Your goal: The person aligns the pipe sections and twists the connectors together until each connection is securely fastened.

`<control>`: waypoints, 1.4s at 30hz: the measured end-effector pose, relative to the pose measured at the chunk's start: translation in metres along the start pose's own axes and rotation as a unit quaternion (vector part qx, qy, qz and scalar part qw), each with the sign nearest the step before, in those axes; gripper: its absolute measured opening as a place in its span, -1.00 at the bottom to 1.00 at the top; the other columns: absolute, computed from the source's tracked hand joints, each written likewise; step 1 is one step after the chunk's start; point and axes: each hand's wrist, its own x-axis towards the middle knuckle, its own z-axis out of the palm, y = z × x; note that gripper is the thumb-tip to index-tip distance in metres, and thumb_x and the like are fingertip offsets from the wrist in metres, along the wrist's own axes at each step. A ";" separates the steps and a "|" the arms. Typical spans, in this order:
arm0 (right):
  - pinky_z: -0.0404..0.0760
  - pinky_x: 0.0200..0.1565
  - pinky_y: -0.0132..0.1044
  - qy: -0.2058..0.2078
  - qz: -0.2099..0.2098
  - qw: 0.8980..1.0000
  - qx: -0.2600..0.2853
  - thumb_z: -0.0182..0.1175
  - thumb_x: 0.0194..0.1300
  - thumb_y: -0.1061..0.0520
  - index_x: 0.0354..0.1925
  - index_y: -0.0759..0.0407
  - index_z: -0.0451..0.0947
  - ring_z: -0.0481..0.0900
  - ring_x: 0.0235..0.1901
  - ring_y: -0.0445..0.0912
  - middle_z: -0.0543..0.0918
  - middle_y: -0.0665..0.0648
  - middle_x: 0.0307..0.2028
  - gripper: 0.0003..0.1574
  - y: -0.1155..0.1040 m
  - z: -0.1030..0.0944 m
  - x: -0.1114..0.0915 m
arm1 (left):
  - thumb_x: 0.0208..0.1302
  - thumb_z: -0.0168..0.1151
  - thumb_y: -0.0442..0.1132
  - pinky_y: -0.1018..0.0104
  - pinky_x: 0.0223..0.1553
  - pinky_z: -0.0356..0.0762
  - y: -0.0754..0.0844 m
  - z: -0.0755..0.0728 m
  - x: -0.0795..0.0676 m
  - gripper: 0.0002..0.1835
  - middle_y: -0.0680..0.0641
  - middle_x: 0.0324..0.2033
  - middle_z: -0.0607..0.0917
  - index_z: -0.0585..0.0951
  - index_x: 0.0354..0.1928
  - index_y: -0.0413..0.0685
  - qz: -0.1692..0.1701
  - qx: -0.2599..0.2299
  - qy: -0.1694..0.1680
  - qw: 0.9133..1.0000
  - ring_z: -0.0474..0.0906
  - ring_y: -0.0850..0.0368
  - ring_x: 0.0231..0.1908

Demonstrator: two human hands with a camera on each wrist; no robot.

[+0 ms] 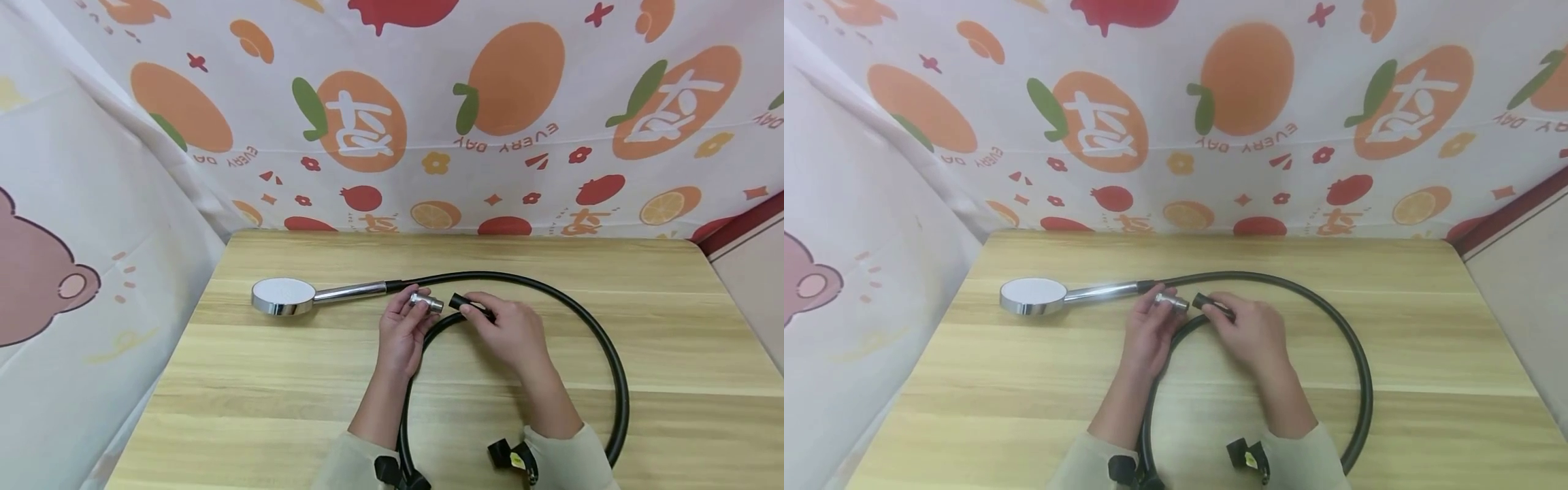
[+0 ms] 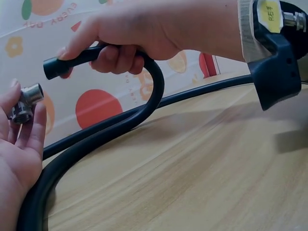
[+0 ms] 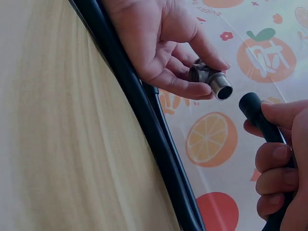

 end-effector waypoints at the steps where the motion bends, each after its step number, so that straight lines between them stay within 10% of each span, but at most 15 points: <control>1: 0.43 -0.48 -0.24 -0.014 0.003 1.000 -0.001 0.19 0.36 -0.20 0.02 -0.06 0.69 0.52 -0.51 -0.10 0.77 0.07 -0.35 -0.60 0.001 0.001 -0.001 | 0.25 0.27 -0.48 0.38 -0.23 0.74 -0.001 0.000 0.000 -0.67 -0.01 -0.13 0.72 0.58 0.05 -0.10 0.000 0.000 -0.003 1.000 0.71 0.19 -0.29; 20: 0.36 -0.53 -0.38 -0.010 -0.057 0.994 0.092 0.31 0.29 -0.01 -0.04 -0.09 0.68 0.35 -0.61 -0.24 0.44 -0.15 -0.63 -0.74 0.013 0.013 -0.014 | 0.23 0.35 -0.33 0.43 -0.29 0.69 0.002 -0.004 0.003 -0.61 0.00 -0.17 0.75 0.55 0.09 -0.21 0.007 0.013 -0.003 1.000 0.69 0.21 -0.32; 27: 0.66 0.01 0.01 -0.049 -0.106 0.993 0.016 0.12 0.45 -0.06 0.11 0.00 0.60 0.69 0.00 0.01 0.73 0.05 0.00 -0.64 0.010 0.015 -0.011 | 0.14 0.43 -0.26 0.40 -0.20 0.71 0.004 -0.003 0.006 -0.54 -0.04 -0.11 0.73 0.53 0.09 -0.18 0.010 -0.020 -0.002 1.000 0.70 0.19 -0.25; 31: 0.61 0.08 0.07 -0.011 -0.125 0.992 0.019 0.17 0.41 0.04 0.06 0.10 0.61 0.66 0.04 0.07 0.72 0.12 -0.01 -0.68 0.010 0.015 -0.010 | 0.13 0.43 -0.27 0.40 -0.20 0.72 0.006 0.000 0.006 -0.55 -0.06 -0.11 0.73 0.54 0.07 -0.17 0.004 -0.025 0.000 1.000 0.69 0.19 -0.26; 42: 0.51 -0.40 -0.26 0.115 -0.199 0.973 0.036 0.40 0.13 0.11 -0.07 0.09 0.64 0.42 -0.54 -0.24 0.59 -0.05 -0.52 -0.64 0.020 0.032 -0.005 | 0.17 0.39 -0.35 0.37 -0.12 0.71 0.009 0.000 0.005 -0.62 -0.05 -0.09 0.72 0.57 0.03 -0.09 -0.010 -0.024 0.006 1.000 0.70 0.18 -0.20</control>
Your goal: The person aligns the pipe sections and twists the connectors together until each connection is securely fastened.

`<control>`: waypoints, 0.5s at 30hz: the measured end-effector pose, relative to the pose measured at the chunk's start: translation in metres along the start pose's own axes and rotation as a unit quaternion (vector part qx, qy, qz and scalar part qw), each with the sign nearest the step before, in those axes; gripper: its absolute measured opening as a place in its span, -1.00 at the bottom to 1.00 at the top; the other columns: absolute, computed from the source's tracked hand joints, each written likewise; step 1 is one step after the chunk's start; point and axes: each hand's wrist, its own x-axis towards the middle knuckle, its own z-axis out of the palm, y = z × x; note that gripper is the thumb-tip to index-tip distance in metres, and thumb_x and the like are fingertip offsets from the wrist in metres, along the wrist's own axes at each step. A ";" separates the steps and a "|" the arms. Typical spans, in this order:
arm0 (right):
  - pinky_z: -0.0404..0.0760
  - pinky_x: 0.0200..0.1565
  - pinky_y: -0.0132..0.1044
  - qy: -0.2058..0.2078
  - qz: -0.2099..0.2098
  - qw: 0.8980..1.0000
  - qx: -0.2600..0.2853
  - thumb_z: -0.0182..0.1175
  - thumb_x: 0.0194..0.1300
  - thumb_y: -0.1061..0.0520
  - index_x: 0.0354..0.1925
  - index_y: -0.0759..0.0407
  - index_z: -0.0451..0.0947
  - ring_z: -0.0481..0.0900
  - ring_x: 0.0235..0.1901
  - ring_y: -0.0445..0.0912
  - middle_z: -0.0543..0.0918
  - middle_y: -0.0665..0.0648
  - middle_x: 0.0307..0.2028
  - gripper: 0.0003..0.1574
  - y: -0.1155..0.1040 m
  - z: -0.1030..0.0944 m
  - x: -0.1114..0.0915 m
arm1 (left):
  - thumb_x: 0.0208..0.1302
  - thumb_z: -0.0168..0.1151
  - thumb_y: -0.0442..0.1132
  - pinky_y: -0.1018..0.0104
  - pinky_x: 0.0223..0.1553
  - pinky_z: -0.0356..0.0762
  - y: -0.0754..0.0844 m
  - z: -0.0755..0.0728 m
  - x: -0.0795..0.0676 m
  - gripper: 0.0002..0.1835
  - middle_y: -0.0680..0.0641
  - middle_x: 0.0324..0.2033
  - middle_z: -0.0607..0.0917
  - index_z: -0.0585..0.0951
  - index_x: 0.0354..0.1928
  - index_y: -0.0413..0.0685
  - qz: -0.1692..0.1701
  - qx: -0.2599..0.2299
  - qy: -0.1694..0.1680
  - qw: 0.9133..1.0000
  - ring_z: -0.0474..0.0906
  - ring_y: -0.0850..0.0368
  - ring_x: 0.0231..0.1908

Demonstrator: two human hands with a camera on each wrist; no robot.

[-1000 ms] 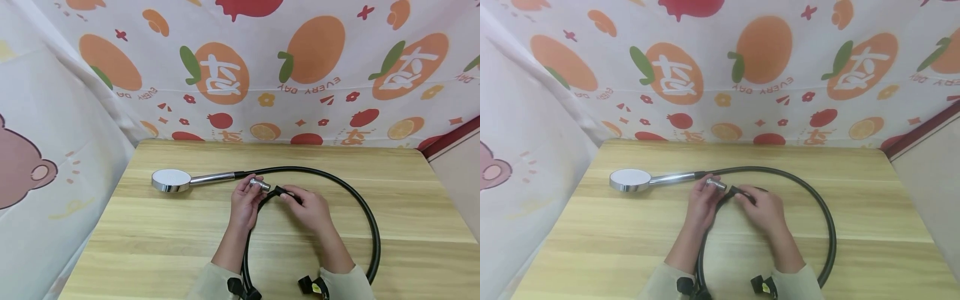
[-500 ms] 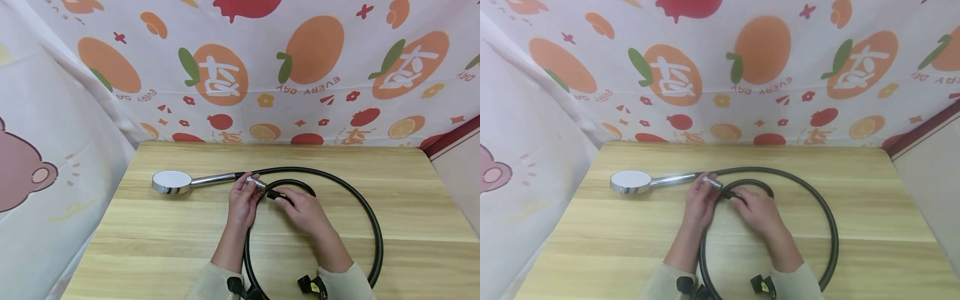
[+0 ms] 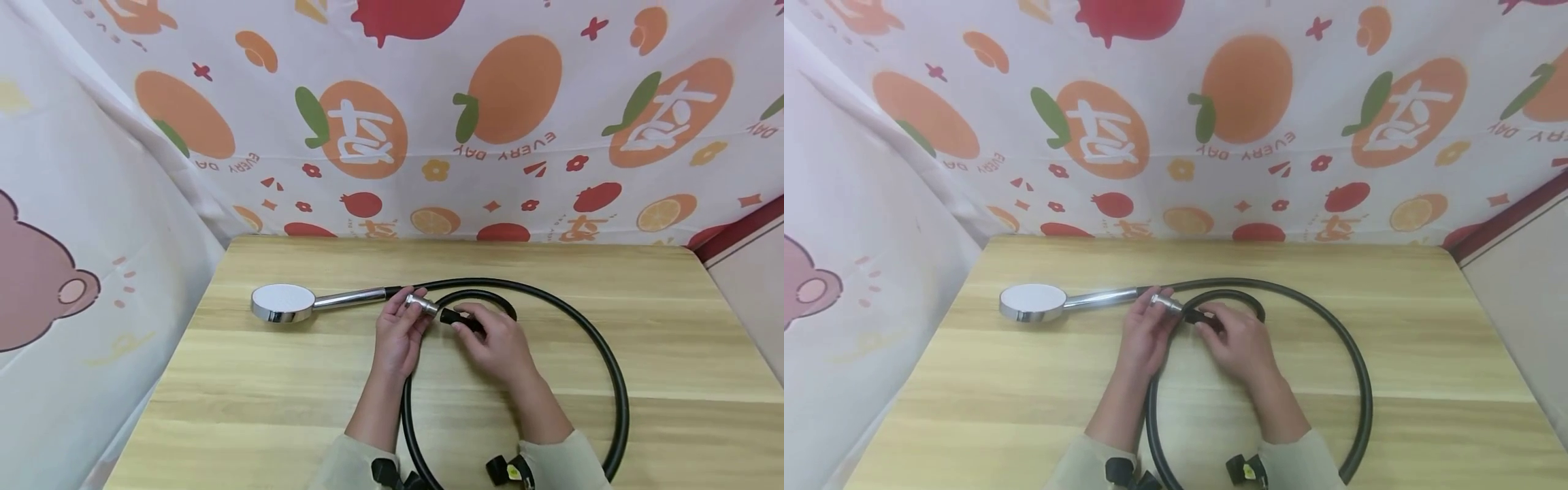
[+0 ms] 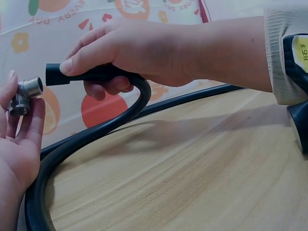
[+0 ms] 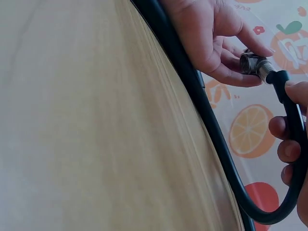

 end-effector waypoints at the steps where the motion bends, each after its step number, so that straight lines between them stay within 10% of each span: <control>1: 0.49 -0.43 -0.29 0.002 0.003 1.000 0.002 0.40 0.13 0.11 -0.08 0.09 0.63 0.41 -0.55 -0.26 0.58 -0.06 -0.53 -0.65 0.000 0.001 -0.001 | 0.16 0.39 -0.35 0.37 -0.12 0.71 0.000 0.000 -0.001 -0.64 -0.05 -0.09 0.72 0.58 0.02 -0.07 -0.001 0.000 0.000 1.000 0.70 0.18 -0.20; 15: 0.49 -0.50 -0.38 -0.010 0.028 0.999 0.024 0.44 0.12 0.10 -0.18 0.06 0.55 0.49 -0.53 -0.29 0.66 -0.07 -0.46 -0.68 0.003 0.001 -0.002 | 0.05 0.48 -0.35 0.39 -0.09 0.70 -0.003 -0.001 0.000 -0.46 -0.07 -0.08 0.74 0.54 0.12 -0.20 -0.010 0.003 -0.031 0.999 0.73 0.15 -0.16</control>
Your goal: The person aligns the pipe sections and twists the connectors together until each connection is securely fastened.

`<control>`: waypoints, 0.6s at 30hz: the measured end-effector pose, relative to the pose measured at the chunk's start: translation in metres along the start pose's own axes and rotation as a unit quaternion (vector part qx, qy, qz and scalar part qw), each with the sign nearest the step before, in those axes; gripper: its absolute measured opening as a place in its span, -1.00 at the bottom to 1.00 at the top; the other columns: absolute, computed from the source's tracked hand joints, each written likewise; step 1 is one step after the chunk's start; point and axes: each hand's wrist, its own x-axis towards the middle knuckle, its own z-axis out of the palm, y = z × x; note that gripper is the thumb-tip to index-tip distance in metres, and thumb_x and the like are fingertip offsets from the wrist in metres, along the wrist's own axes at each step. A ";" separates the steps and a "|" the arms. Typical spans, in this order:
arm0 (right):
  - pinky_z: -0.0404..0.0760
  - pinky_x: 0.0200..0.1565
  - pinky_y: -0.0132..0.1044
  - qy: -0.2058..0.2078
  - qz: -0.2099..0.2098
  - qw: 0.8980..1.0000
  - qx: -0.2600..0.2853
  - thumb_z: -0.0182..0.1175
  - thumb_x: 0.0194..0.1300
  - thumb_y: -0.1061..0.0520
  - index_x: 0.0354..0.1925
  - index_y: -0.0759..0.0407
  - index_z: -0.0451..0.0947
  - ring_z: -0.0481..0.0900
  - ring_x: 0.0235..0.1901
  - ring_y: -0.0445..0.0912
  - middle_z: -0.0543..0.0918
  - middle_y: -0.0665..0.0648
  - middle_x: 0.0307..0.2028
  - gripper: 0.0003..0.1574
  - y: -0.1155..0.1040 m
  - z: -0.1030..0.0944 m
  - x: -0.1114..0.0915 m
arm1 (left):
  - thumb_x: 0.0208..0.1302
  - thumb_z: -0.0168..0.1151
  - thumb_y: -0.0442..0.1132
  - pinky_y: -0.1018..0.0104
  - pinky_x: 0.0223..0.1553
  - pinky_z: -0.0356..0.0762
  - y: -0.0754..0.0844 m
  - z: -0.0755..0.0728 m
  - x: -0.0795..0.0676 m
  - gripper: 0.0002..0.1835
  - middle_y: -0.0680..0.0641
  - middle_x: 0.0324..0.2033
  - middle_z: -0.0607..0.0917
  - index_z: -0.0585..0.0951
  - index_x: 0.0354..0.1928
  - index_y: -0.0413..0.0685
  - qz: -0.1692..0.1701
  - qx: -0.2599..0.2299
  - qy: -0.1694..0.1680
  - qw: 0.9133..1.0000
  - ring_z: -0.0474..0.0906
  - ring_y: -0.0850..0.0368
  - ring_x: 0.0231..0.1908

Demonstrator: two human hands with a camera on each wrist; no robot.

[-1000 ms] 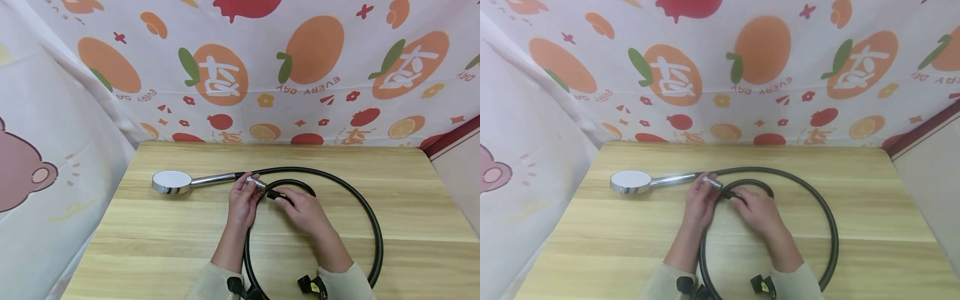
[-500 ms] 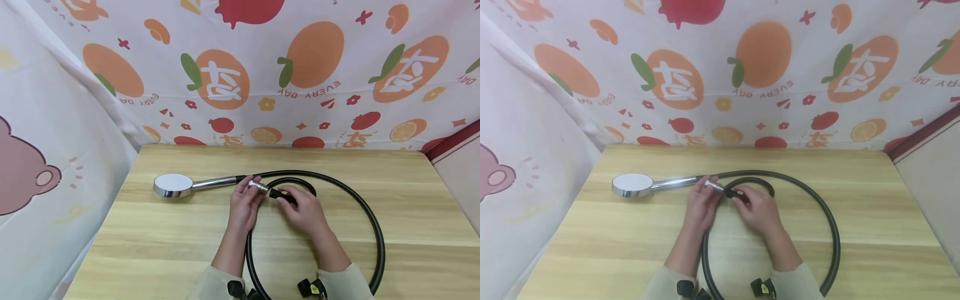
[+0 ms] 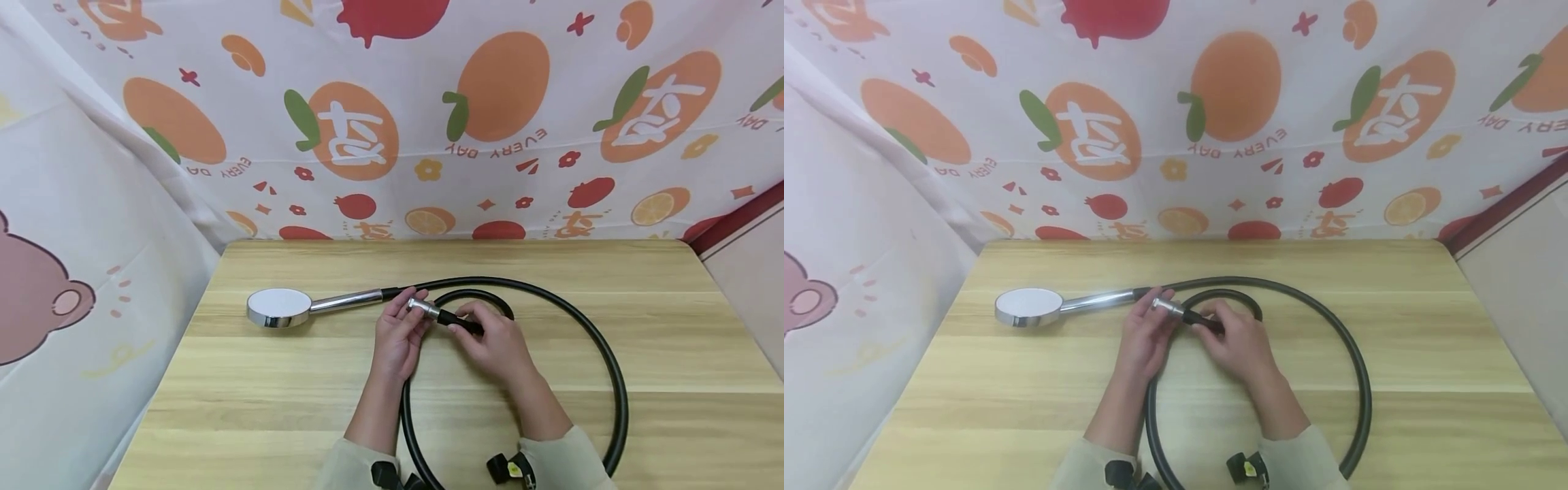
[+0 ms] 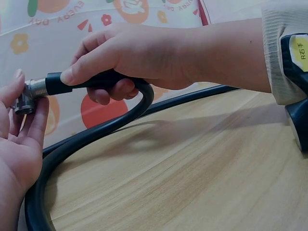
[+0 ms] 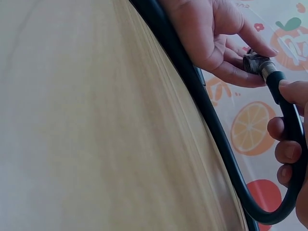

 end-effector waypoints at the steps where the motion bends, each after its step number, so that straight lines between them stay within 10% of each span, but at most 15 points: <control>1: 0.52 -0.49 -0.36 -0.001 0.000 1.000 0.000 0.44 0.12 0.10 -0.18 0.05 0.55 0.52 -0.51 -0.29 0.68 -0.06 -0.44 -0.69 0.000 0.000 0.000 | 0.07 0.46 -0.37 0.39 -0.08 0.70 0.000 0.000 0.000 -0.47 -0.06 -0.08 0.74 0.53 0.12 -0.21 0.001 0.002 -0.001 1.000 0.73 0.15 -0.16; 18: 0.53 -0.49 -0.35 -0.006 0.008 1.000 0.007 0.42 0.16 0.10 -0.19 0.05 0.58 0.55 -0.52 -0.29 0.70 -0.06 -0.46 -0.74 -0.002 -0.002 0.001 | 0.16 0.37 -0.46 0.37 -0.06 0.70 0.000 0.001 -0.001 -0.53 -0.06 -0.09 0.75 0.49 0.12 -0.29 0.003 0.024 -0.013 1.000 0.73 0.15 -0.14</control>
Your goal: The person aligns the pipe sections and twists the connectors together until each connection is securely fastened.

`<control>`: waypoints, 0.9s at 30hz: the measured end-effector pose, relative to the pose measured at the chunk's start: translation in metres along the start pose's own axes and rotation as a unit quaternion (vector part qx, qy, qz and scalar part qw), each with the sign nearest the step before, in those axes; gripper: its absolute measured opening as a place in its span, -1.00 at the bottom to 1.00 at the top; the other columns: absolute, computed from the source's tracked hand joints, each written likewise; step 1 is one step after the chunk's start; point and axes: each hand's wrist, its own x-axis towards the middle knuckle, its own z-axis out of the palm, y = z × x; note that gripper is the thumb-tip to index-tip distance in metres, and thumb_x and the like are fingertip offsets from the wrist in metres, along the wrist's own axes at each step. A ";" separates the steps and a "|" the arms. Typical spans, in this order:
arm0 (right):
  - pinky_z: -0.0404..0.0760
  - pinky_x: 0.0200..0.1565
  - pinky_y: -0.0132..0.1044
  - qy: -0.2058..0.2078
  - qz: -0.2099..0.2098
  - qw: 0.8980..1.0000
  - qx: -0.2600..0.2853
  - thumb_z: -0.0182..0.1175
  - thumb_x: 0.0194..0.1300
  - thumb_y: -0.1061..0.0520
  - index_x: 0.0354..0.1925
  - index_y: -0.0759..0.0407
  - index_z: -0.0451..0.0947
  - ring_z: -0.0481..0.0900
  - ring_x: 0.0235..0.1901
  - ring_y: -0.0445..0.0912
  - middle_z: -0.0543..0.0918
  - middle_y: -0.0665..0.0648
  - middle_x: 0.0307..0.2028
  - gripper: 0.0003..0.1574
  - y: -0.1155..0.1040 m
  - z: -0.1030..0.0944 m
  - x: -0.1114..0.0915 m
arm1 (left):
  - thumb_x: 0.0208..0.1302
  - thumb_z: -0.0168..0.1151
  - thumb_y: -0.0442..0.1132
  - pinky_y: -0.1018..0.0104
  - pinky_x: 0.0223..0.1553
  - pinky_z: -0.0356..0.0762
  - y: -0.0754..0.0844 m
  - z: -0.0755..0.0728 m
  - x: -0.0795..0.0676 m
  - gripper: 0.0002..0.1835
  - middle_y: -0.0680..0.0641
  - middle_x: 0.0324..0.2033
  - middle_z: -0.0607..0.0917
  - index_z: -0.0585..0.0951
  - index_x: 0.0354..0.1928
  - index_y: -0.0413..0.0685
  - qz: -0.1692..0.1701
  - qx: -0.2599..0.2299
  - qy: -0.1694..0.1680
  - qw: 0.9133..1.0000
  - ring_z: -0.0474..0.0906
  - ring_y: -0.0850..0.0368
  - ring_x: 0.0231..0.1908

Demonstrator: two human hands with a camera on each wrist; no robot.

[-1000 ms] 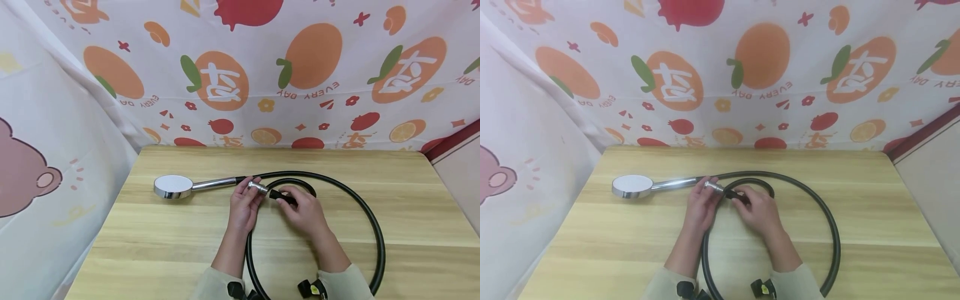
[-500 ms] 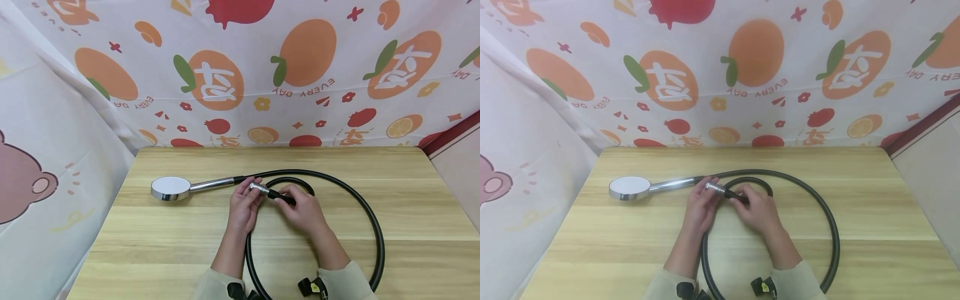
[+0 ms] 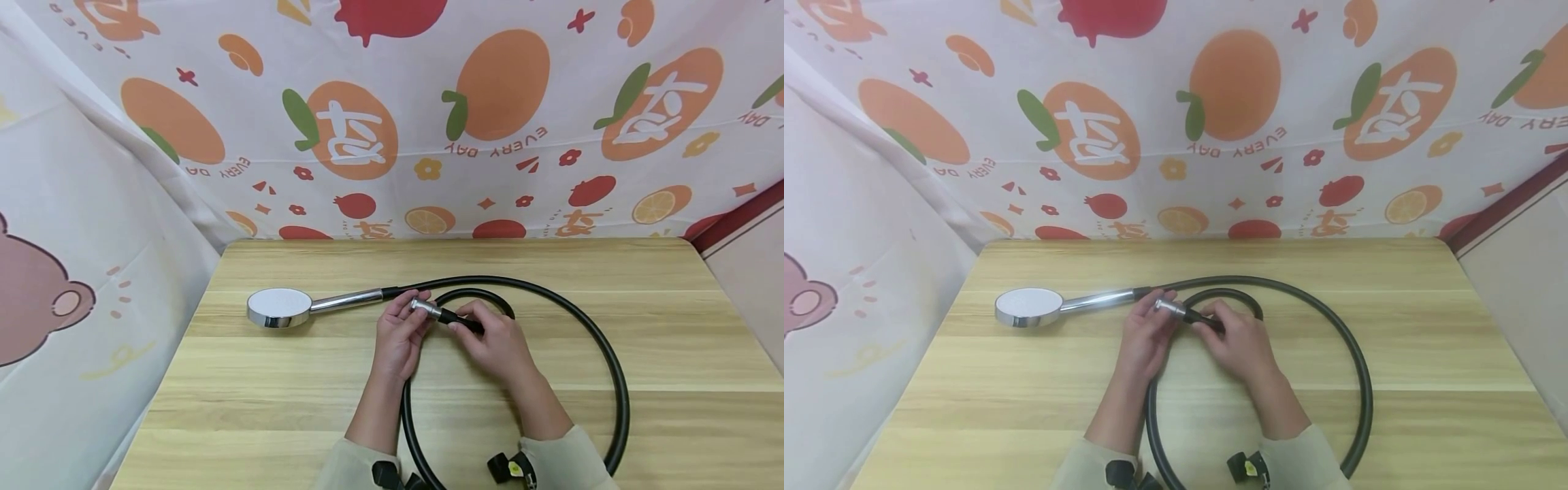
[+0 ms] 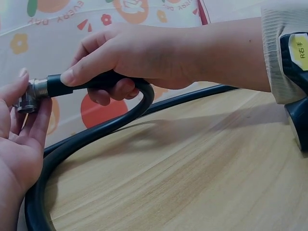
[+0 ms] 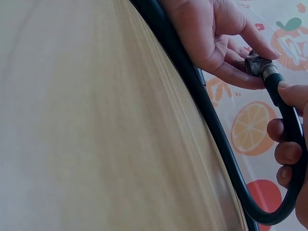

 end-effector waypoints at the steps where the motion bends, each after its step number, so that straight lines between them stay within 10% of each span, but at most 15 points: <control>1: 0.53 -0.48 -0.35 0.001 -0.003 1.000 0.002 0.42 0.16 0.11 -0.20 0.05 0.58 0.55 -0.52 -0.29 0.70 -0.06 -0.45 -0.74 0.001 0.000 0.000 | 0.15 0.38 -0.46 0.36 -0.06 0.70 0.000 0.000 0.000 -0.53 -0.06 -0.08 0.75 0.50 0.12 -0.29 0.000 -0.001 -0.003 1.000 0.73 0.15 -0.13; 12: 0.46 -0.52 -0.42 0.018 -0.017 1.000 0.001 0.41 0.17 0.15 -0.20 0.06 0.63 0.44 -0.55 -0.30 0.74 -0.04 -0.38 -0.79 0.009 -0.002 0.000 | 0.22 0.27 -0.52 0.28 0.07 0.65 0.002 -0.002 0.002 -0.42 -0.07 0.06 0.71 0.39 0.30 -0.34 -0.021 0.021 -0.050 0.998 0.63 -0.03 0.11; 27: 0.62 -0.37 -0.33 0.012 -0.023 0.999 0.019 0.46 0.11 0.16 -0.11 0.04 0.64 0.62 -0.40 -0.23 0.74 -0.03 -0.34 -0.66 0.008 -0.003 0.000 | 0.16 0.33 -0.51 0.28 0.00 0.70 -0.001 -0.003 0.002 -0.60 -0.05 -0.17 0.75 0.62 0.06 -0.17 -0.001 0.029 -0.042 0.999 0.71 0.09 -0.10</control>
